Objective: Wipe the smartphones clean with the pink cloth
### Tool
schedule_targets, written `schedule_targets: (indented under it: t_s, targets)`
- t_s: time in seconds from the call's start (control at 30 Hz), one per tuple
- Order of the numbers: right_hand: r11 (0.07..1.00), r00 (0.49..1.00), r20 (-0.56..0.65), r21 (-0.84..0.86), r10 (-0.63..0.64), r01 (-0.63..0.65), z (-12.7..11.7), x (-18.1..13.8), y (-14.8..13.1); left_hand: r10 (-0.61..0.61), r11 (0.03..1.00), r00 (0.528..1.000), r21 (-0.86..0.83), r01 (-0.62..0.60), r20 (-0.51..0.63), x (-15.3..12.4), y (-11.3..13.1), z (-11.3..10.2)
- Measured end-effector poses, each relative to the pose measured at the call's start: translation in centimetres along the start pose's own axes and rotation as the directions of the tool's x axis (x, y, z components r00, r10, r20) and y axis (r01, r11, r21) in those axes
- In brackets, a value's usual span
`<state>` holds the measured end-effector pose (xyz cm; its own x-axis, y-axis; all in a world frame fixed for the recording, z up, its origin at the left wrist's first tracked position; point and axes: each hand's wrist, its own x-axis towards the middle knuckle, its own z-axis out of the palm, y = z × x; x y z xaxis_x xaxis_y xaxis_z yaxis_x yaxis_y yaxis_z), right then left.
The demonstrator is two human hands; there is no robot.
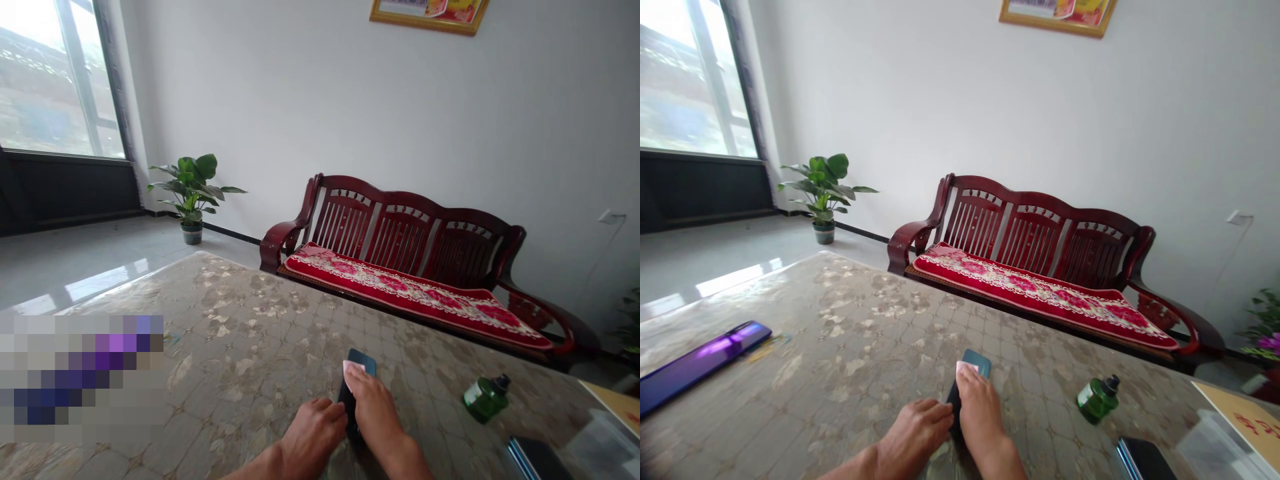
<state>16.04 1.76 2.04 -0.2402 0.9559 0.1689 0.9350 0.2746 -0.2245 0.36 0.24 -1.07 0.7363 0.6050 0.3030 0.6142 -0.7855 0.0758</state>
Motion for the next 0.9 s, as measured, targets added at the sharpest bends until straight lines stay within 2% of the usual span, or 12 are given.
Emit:
schedule_targets:
  t_s: [0.1,0.17,0.43,0.57,0.7,0.9]
  targets:
    - [0.998,0.998,0.033,0.002,-0.057,0.057,0.3,-2.6,-0.1,0.007,1.000,1.000,0.001,-0.007,-0.005,0.0,0.0,0.1]
    - [0.998,0.997,0.038,0.021,-0.064,0.064,-0.1,-2.8,0.1,0.010,1.000,1.000,0.003,-0.010,-0.008,0.0,0.0,0.2]
    - [0.995,0.995,0.010,-0.030,0.096,-0.095,-1.2,3.7,1.7,-0.011,1.000,1.000,-0.007,0.011,-0.025,0.0,0.2,-0.1]
    - [0.995,0.995,-0.002,-0.020,0.099,-0.099,-0.8,3.1,1.3,-0.004,1.000,0.999,0.002,0.004,-0.034,0.1,0.1,0.0]
    - [1.000,1.000,0.013,0.011,0.029,-0.029,-0.6,2.3,0.5,0.020,1.000,0.998,0.019,-0.019,-0.057,0.1,0.0,0.3]
    - [0.998,0.998,-0.017,0.002,0.067,-0.067,-0.1,5.2,1.3,0.012,1.000,0.996,0.027,-0.010,-0.089,0.0,0.1,0.3]
